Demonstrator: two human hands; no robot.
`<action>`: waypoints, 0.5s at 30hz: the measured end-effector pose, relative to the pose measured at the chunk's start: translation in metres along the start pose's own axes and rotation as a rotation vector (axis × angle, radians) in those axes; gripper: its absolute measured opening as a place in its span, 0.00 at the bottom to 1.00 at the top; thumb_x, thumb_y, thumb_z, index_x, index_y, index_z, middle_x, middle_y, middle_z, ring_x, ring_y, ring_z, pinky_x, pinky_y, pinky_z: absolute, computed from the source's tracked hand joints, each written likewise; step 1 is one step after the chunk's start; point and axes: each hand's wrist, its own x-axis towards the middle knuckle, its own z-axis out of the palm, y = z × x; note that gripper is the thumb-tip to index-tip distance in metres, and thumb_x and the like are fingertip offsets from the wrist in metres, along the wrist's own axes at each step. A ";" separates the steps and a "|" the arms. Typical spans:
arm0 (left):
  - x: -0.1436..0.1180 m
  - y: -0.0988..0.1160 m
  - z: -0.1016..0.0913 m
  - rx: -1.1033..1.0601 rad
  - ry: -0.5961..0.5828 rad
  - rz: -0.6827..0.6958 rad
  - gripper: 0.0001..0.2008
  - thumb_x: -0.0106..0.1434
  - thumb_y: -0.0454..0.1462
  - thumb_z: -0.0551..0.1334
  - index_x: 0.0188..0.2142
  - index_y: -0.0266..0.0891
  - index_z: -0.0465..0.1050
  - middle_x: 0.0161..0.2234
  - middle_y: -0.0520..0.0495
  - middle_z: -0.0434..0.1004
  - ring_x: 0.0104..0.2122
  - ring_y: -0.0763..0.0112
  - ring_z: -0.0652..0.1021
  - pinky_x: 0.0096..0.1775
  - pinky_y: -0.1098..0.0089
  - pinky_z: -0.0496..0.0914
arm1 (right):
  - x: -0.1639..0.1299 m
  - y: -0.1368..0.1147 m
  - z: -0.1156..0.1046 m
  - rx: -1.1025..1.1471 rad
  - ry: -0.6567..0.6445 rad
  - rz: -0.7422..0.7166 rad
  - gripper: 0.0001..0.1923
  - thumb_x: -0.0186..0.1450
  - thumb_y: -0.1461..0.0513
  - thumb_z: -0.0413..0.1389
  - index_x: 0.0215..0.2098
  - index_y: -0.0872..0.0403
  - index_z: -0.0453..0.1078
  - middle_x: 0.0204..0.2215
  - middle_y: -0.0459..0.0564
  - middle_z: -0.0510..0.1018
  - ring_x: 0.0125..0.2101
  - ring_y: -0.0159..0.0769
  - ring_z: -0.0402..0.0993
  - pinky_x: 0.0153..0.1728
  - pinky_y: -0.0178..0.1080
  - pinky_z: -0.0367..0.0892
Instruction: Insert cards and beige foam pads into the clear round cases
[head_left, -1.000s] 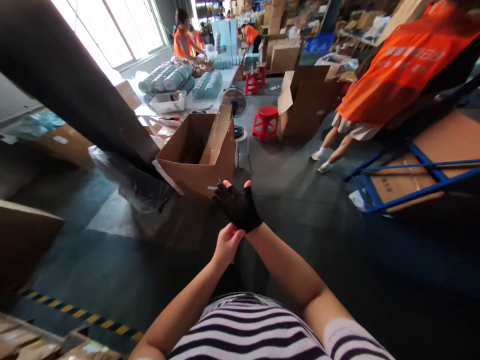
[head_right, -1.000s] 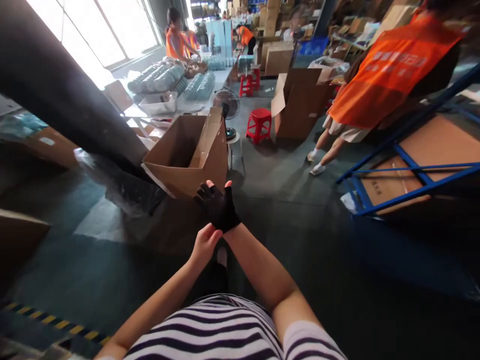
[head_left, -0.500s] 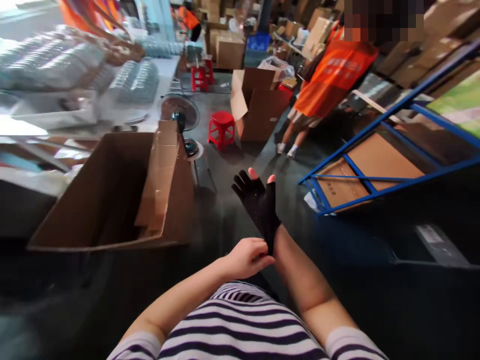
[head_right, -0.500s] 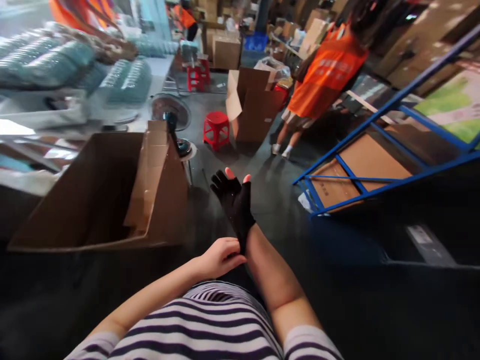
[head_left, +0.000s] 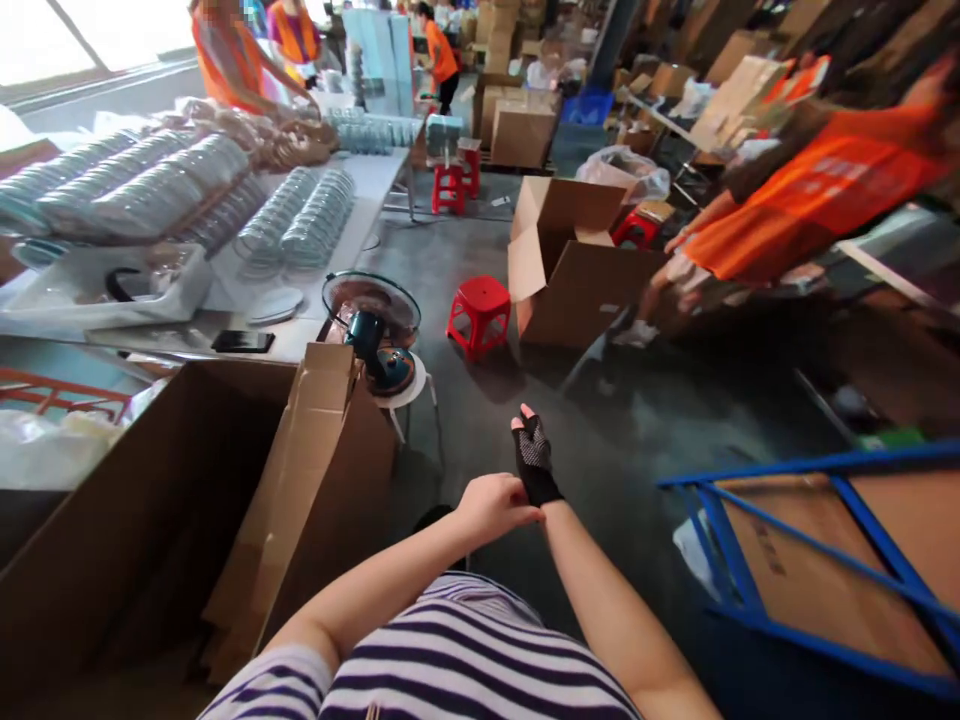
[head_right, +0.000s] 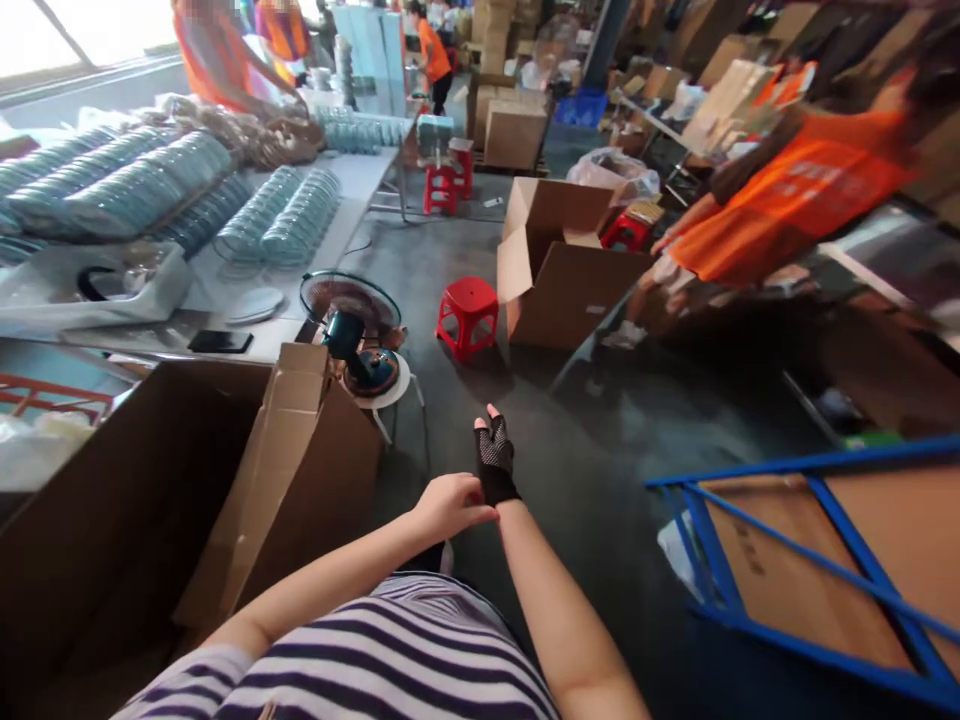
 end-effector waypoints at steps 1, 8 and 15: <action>0.024 -0.006 -0.013 0.029 0.014 -0.027 0.15 0.60 0.49 0.64 0.31 0.40 0.77 0.32 0.49 0.78 0.32 0.68 0.77 0.31 0.71 0.63 | 0.029 0.001 0.012 -0.004 -0.054 0.036 0.30 0.62 0.49 0.52 0.58 0.53 0.65 0.58 0.56 0.71 0.57 0.43 0.67 0.60 0.50 0.59; 0.211 -0.046 -0.102 0.061 -0.077 0.236 0.11 0.64 0.41 0.61 0.27 0.41 0.73 0.29 0.50 0.77 0.31 0.70 0.77 0.30 0.72 0.62 | 0.227 -0.018 0.067 0.093 -0.283 0.108 0.20 0.54 0.52 0.60 0.43 0.51 0.73 0.49 0.55 0.77 0.53 0.51 0.71 0.61 0.54 0.58; 0.377 -0.049 -0.163 0.106 -0.403 0.493 0.08 0.60 0.39 0.64 0.24 0.44 0.74 0.27 0.51 0.78 0.26 0.68 0.75 0.24 0.69 0.60 | 0.372 -0.038 0.055 -0.285 -0.353 -0.146 0.15 0.62 0.47 0.48 0.33 0.38 0.76 0.40 0.50 0.81 0.47 0.54 0.76 0.52 0.54 0.69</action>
